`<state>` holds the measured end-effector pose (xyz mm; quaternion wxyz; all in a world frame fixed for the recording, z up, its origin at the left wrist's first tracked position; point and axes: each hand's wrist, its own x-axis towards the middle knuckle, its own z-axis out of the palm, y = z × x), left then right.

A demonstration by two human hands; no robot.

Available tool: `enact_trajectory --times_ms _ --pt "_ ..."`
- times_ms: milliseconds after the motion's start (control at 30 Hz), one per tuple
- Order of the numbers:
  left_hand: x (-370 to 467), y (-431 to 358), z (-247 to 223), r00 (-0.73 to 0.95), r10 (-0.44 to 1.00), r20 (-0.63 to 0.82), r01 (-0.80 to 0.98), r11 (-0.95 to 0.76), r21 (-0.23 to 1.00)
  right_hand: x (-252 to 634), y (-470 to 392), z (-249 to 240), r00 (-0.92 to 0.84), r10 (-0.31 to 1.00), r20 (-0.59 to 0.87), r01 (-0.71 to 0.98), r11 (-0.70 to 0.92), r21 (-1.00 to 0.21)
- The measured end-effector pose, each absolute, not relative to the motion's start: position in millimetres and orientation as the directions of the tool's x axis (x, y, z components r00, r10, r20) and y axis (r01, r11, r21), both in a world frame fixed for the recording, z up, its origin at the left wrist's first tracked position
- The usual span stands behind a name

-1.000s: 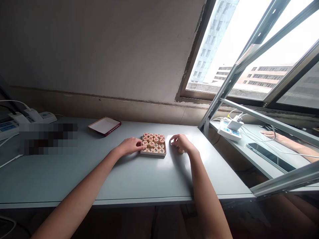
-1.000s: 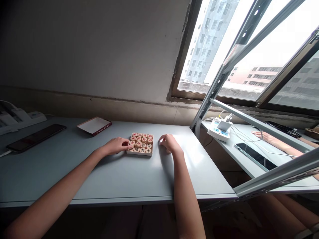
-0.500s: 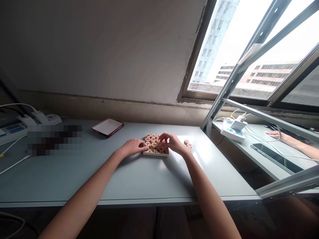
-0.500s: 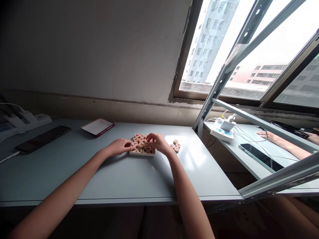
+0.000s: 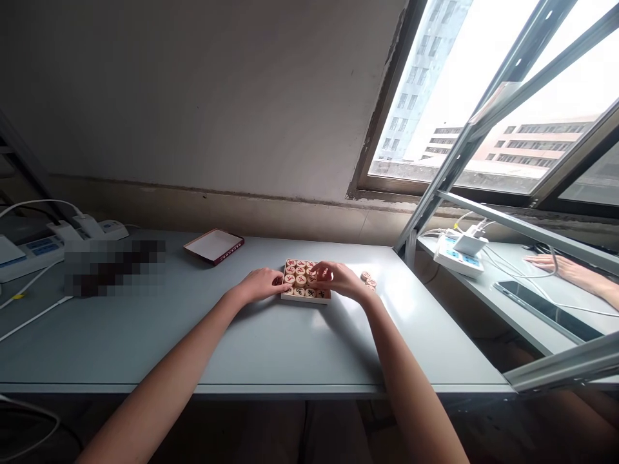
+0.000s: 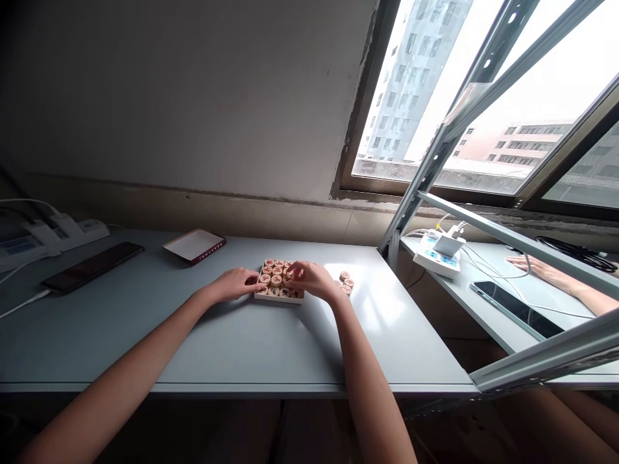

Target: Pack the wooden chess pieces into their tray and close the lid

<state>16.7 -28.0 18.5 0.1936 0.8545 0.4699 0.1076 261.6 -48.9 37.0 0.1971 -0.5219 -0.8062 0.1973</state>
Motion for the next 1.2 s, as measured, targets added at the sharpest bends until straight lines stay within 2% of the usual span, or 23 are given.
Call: enact_trajectory --times_ms 467,700,833,1067,1133,1200 --pt "16.7 -27.9 18.8 0.534 0.846 -0.009 0.765 -0.478 0.431 260.4 -46.4 32.7 -0.425 0.894 0.143 0.727 0.431 -0.535" --pt "16.7 -28.7 17.9 0.535 0.845 0.008 0.768 -0.491 0.412 274.2 -47.1 39.2 -0.344 0.911 0.228 0.839 0.407 -0.360" --pt "17.2 -28.4 16.5 0.527 0.850 0.004 0.779 -0.485 0.398 278.3 -46.0 36.7 -0.305 0.930 0.205 0.881 0.357 -0.310" --pt "17.6 -29.6 17.1 0.519 0.855 -0.004 0.786 -0.476 0.395 284.6 -51.1 48.9 -0.271 0.948 0.165 0.866 0.315 -0.388" --pt "17.9 -31.0 19.0 0.520 0.854 -0.006 0.788 -0.477 0.390 294.9 -57.7 49.9 -0.210 0.963 0.168 0.908 0.256 -0.333" --pt "18.3 -32.2 21.2 0.520 0.854 -0.006 0.790 -0.479 0.384 303.6 -68.5 46.3 -0.158 0.973 0.169 0.958 0.193 -0.214"
